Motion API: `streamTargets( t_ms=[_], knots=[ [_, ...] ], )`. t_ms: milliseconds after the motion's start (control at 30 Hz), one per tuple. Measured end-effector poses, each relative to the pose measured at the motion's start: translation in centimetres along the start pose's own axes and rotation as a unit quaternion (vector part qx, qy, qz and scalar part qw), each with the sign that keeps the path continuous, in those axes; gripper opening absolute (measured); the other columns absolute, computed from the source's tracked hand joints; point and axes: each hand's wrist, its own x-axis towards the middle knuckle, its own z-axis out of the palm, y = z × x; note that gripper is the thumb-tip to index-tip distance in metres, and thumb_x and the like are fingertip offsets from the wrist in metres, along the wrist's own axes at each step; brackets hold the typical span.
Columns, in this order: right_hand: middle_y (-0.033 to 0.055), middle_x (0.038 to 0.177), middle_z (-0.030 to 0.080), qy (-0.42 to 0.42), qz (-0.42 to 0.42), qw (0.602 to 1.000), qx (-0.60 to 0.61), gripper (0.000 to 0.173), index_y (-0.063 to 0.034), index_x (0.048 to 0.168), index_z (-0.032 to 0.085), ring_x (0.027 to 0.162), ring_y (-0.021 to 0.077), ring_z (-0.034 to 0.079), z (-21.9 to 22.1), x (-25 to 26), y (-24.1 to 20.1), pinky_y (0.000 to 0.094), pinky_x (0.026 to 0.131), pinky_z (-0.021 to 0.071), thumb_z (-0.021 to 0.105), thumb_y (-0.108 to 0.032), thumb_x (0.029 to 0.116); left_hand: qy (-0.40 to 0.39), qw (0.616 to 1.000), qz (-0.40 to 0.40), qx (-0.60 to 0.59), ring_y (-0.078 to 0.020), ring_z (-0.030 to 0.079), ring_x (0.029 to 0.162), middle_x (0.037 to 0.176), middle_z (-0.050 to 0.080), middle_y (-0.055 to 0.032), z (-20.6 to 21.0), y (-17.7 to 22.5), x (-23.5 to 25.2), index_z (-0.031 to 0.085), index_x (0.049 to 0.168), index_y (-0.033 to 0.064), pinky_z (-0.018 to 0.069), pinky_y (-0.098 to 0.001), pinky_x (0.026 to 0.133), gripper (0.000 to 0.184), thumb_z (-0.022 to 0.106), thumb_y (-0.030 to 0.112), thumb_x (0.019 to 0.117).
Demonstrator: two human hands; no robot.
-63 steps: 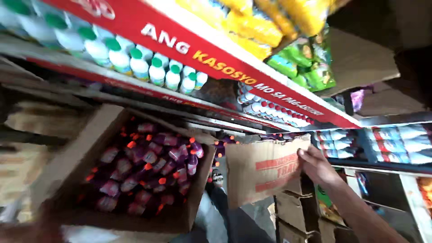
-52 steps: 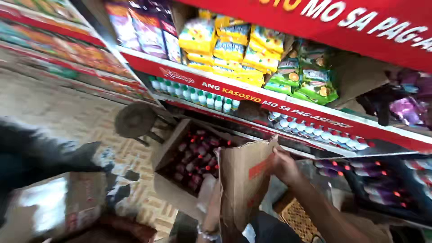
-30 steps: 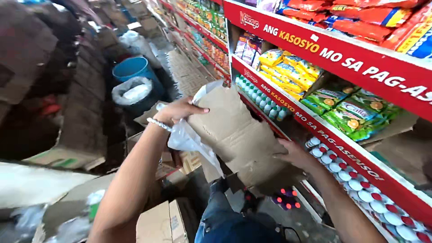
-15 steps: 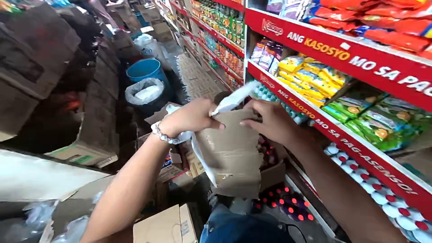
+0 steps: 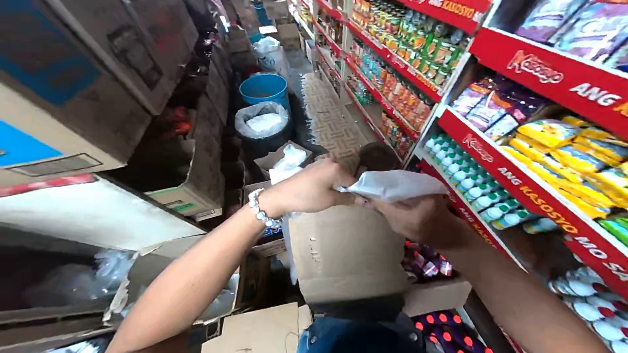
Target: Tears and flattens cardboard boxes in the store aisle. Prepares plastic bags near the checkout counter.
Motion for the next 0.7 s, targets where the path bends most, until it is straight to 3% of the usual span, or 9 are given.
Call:
streamTargets(
  t_ms=[167,267,300,400,433,500,567,633,700],
  knots=[
    [0.0122,0.087,0.074,0.007,-0.061,0.998,0.014,0.016,-0.0052,0.094,0.072,0.088,0.0188,0.071,3.2,1.0,0.3,0.0292,0.082,0.0575,0.061,-0.014,0.1012,0.013,0.999,-0.013,-0.028,0.0063,0.054,0.063,0.064,0.06,0.0081,-1.2,-1.9,-2.4,0.07,0.072,0.0081,0.0429,-0.0149,0.059,0.022,0.07,0.018,0.0915],
    [0.0115,0.085,0.073,-0.057,0.072,0.992,0.085,0.028,-0.0044,0.091,0.071,0.086,0.0158,0.071,4.5,2.7,1.6,0.0293,0.079,0.0576,0.06,-0.028,0.1016,0.097,0.976,0.021,0.195,-0.0192,0.059,0.056,0.059,0.057,-0.0047,-1.4,-2.4,-3.6,0.067,0.072,0.0054,0.0463,-0.0385,0.051,0.025,0.066,0.02,0.0922],
    [0.0111,0.083,0.073,-0.095,0.147,0.976,0.133,0.032,-0.0005,0.092,0.072,0.082,0.0135,0.071,5.0,3.6,2.1,0.0287,0.075,0.0578,0.064,-0.031,0.0967,0.115,0.961,0.012,0.25,-0.0257,0.063,0.056,0.06,0.059,-0.0083,-1.4,-2.7,-3.7,0.067,0.072,0.0041,0.0477,-0.0439,0.05,0.021,0.067,0.016,0.0896],
    [0.008,0.102,0.071,-0.259,0.407,0.823,0.301,0.048,0.0012,0.119,0.067,0.094,0.0088,0.067,6.2,6.0,4.3,0.0315,0.087,0.0567,0.081,-0.029,0.0849,0.144,0.943,-0.082,0.289,-0.0325,0.065,0.06,0.066,0.064,-0.0115,-2.6,-5.0,-4.4,0.074,0.088,0.0038,0.0494,-0.0514,0.051,0.007,0.068,0.006,0.0859],
    [0.0088,0.107,0.071,-0.3,0.44,0.783,0.322,0.058,-0.0017,0.127,0.062,0.097,0.0113,0.068,6.9,6.0,5.6,0.0342,0.087,0.0575,0.082,-0.031,0.0816,0.164,0.938,-0.119,0.281,-0.0342,0.067,0.062,0.069,0.066,-0.0129,-3.4,-6.2,-5.1,0.074,0.092,0.0036,0.0504,-0.0544,0.053,0.009,0.067,0.004,0.0864],
    [0.0168,0.125,0.068,-0.356,0.466,0.734,0.344,0.079,-0.0098,0.149,0.046,0.112,0.0245,0.066,8.4,4.0,9.2,0.0462,0.095,0.0539,0.082,-0.026,0.0806,0.244,0.925,-0.181,0.228,-0.0301,0.068,0.069,0.077,0.069,-0.015,-5.3,-9.1,-7.6,0.072,0.096,-0.0003,0.0533,-0.0536,0.063,0.012,0.061,0.003,0.0947],
    [0.0202,0.142,0.058,-0.359,0.491,0.713,0.348,0.078,-0.0069,0.151,0.045,0.128,0.0289,0.058,10.4,-0.4,12.7,0.0481,0.108,0.0475,0.081,-0.019,0.0832,0.351,0.881,-0.286,0.137,-0.0149,0.064,0.076,0.086,0.069,-0.0116,-6.3,-11.5,-10.6,0.07,0.103,-0.0032,0.0547,-0.0411,0.074,0.018,0.059,0.012,0.102],
    [0.0191,0.136,0.062,-0.307,0.536,0.699,0.361,0.058,-0.0005,0.142,0.055,0.12,0.024,0.062,13.4,-4.4,14.7,0.0415,0.103,0.0511,0.076,-0.013,0.0886,0.426,0.823,-0.366,0.082,0.0004,0.06,0.074,0.082,0.065,-0.0012,-5.3,-14.9,-12.7,0.068,0.099,-0.0019,0.0536,-0.0264,0.073,0.023,0.058,0.019,0.1019],
    [0.0175,0.119,0.069,-0.25,0.586,0.682,0.358,0.044,0.0034,0.131,0.061,0.105,0.0189,0.067,15.9,-5.7,16.6,0.0363,0.094,0.0546,0.073,-0.008,0.0908,0.471,0.778,-0.415,0.034,0.0048,0.06,0.073,0.081,0.065,0.0002,-3.1,-18.4,-13.1,0.067,0.097,-0.0054,0.0531,-0.0208,0.073,0.026,0.058,0.018,0.1012]
  ],
)
